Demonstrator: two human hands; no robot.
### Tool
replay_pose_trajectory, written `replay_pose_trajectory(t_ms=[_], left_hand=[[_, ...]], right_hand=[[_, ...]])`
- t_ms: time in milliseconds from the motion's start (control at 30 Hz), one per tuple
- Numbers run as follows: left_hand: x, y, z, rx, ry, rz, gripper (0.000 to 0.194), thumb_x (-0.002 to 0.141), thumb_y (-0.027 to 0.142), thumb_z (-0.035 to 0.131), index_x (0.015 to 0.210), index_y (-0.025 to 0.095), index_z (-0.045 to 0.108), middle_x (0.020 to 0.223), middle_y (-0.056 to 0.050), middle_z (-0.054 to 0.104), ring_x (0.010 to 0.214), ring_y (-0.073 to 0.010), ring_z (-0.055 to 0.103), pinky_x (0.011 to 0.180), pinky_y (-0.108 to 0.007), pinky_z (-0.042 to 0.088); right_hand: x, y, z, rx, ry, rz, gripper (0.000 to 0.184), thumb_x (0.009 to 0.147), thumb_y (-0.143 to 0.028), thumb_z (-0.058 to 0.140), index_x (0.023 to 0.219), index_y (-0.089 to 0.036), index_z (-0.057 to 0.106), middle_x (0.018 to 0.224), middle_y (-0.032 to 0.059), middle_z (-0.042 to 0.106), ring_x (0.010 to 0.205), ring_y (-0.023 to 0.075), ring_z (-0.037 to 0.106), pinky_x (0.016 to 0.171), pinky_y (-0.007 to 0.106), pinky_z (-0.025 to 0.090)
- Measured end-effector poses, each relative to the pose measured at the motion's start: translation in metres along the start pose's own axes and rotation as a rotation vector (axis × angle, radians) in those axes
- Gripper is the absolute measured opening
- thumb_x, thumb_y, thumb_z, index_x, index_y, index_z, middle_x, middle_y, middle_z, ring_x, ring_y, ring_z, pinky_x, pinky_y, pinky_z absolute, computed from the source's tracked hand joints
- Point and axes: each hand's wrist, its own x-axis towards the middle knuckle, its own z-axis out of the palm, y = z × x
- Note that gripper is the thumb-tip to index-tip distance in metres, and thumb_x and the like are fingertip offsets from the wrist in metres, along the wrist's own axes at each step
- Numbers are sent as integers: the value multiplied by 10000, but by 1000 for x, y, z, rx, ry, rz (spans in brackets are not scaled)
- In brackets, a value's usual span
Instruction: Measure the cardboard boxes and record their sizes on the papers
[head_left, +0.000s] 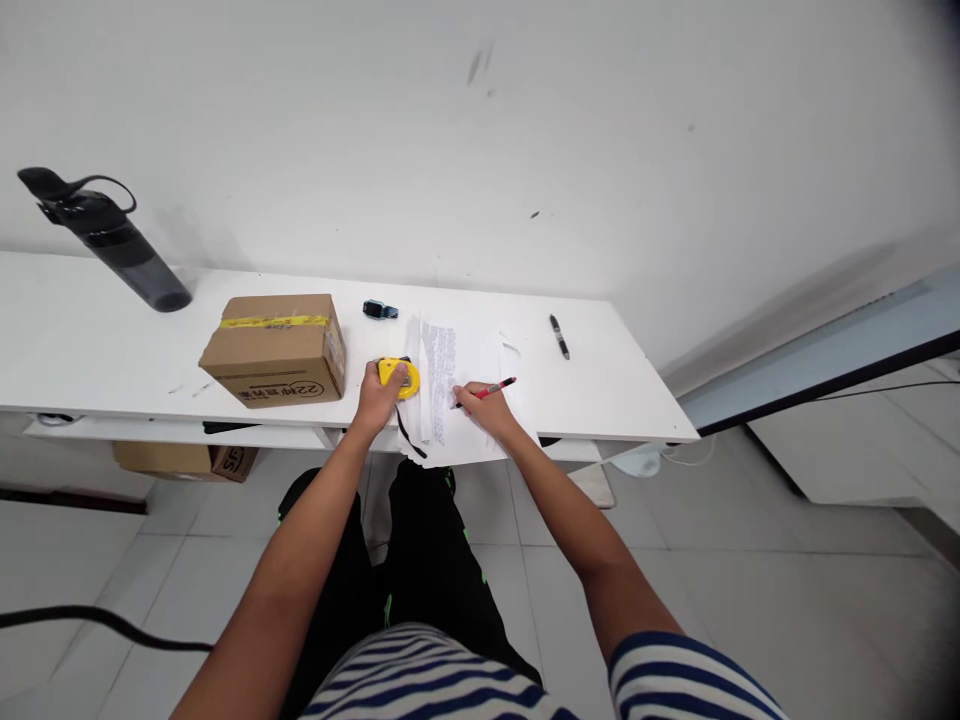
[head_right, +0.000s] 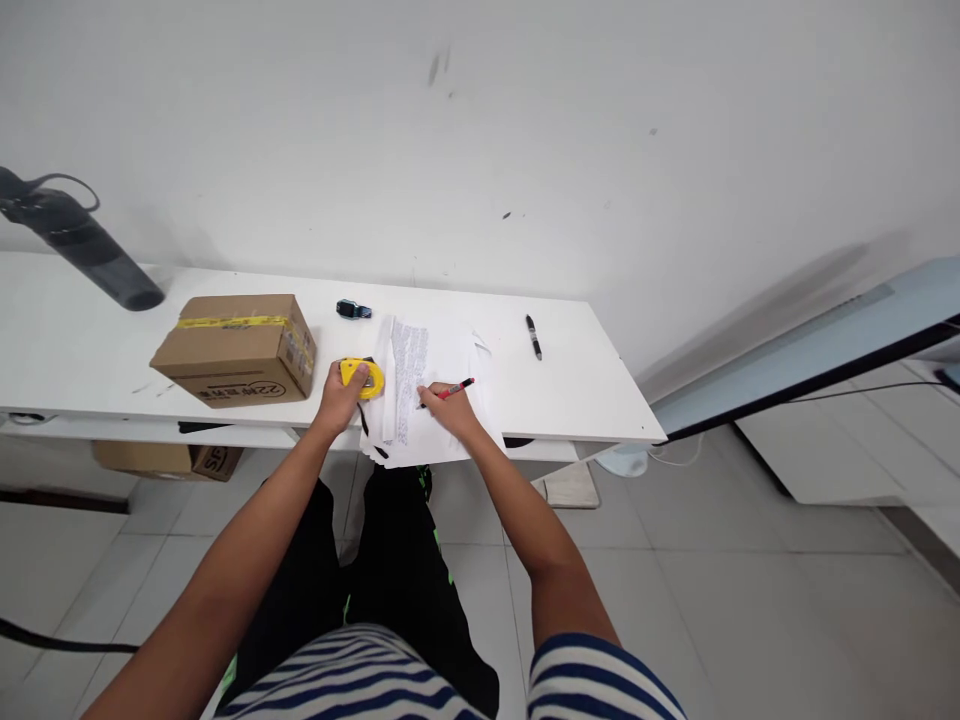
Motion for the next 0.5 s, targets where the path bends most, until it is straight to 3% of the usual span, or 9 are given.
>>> replay_pose_trajectory(t_ms=[200,500], left_hand=[[-1,0,0,-46,-16,36,469,749,575,694,954,201,498,890,-8,589,802,-144,600,737,-274,506],[-2,3,1,-25,-1,11,463,756,564,695,957,188,516,880,-28,617,795,-155,616,707,-278,515]], right_hand=[[-1,-2,-2,1,-60,-20,400,810,-509,566,560,-197,560,545,-14,510,589,141,495,598,276,377],[-1,1,-1,4,29,3,392,807,-513,546,563,-206,537,522,-30,450,555,133,437,568,278,353]])
